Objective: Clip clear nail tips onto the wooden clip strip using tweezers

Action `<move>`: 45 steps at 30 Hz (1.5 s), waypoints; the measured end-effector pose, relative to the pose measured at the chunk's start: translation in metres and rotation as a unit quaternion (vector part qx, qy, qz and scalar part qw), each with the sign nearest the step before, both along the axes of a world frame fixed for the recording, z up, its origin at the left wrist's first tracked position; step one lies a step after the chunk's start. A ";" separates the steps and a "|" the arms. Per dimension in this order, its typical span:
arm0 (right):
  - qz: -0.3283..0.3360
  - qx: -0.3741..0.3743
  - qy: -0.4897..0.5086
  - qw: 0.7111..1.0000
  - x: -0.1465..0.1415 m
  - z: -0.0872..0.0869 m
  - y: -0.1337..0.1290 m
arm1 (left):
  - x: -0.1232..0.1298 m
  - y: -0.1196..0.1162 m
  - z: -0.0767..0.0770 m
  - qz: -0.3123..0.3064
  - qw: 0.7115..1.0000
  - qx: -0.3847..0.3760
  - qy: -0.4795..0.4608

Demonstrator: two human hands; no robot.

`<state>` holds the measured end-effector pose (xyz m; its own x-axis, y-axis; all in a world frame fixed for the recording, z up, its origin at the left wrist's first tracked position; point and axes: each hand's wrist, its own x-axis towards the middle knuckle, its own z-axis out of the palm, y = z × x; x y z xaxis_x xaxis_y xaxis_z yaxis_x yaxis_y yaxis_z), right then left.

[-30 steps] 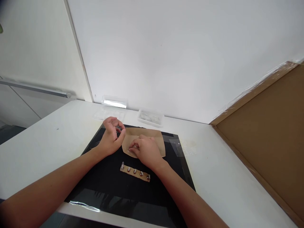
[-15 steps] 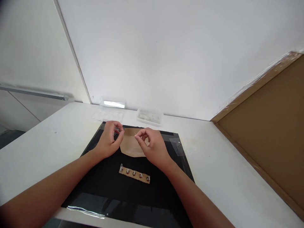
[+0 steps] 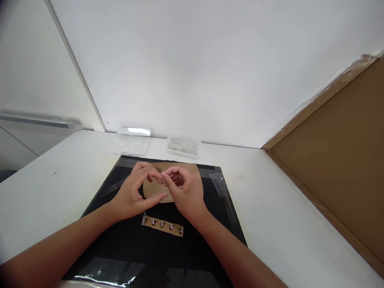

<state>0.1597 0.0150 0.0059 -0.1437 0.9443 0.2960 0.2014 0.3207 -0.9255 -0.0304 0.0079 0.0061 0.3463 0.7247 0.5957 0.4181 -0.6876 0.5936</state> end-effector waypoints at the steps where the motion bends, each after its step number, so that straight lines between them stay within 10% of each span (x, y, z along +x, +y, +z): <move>1: 0.001 -0.004 0.003 1.000 -0.002 0.001 -0.002 | 0.001 0.000 -0.001 0.008 1.000 -0.002 -0.007; 10: 0.023 -0.032 0.054 0.998 -0.001 0.002 -0.003 | 0.002 0.004 0.001 0.036 0.997 0.062 -0.017; 18: -0.083 0.139 -0.088 0.983 0.011 0.001 -0.003 | -0.016 0.021 -0.008 0.083 0.995 0.052 -0.004; 27: -0.165 0.138 -0.172 0.961 0.029 0.006 0.002 | -0.022 0.030 -0.013 0.077 0.994 0.064 0.051; 45: 0.029 0.113 -0.324 0.939 0.049 -0.001 0.022 | -0.023 0.030 -0.016 0.128 0.989 0.011 0.074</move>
<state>0.2086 0.0373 0.0051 -0.4116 0.8529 0.3212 0.6747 0.5221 -0.5217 -0.0539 0.0374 -0.0099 0.2378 0.7875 0.5686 0.6615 -0.5599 0.4989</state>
